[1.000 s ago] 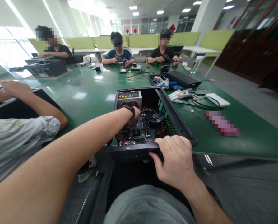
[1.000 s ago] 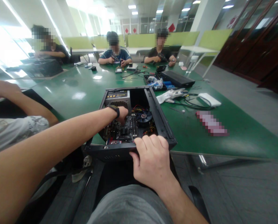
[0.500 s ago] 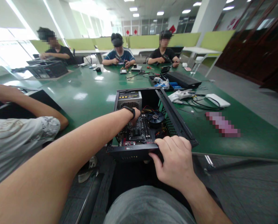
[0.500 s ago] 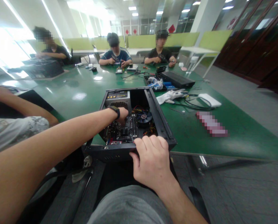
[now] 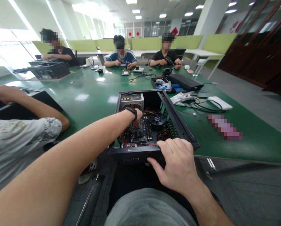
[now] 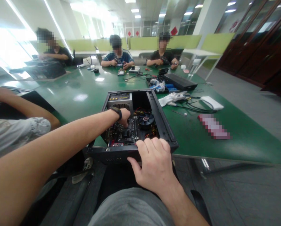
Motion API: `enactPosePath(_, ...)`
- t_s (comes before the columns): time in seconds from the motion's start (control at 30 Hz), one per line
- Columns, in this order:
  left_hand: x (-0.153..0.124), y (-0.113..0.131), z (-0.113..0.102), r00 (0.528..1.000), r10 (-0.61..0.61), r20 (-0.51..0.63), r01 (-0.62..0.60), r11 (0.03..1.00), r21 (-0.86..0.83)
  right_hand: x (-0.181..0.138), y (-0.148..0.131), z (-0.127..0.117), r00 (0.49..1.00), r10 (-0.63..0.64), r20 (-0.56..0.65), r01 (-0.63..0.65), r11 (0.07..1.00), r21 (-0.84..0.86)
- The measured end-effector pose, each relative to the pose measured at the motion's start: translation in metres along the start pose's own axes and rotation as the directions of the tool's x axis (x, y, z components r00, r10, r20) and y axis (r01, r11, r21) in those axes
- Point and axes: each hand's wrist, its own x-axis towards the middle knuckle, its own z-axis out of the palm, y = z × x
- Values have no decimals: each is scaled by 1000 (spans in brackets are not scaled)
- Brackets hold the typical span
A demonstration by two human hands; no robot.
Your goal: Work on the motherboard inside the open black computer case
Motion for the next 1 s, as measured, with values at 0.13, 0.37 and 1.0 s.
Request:
enactPosePath(0.13,-3,-2,-3,998,6,-63,-10,998,-62,1,-1,3,999,22,-33,-22,1000,-8)
enactPosePath(0.37,-24,-19,-28,907,-52,-418,-68,961,-267,21,13,15,999,16,-45,-18,999,-35)
enactPosePath(1.0,-68,-106,-41,671,-473,-571,89,816,-572,286,118,142,992,108,57,-85,944,-318)
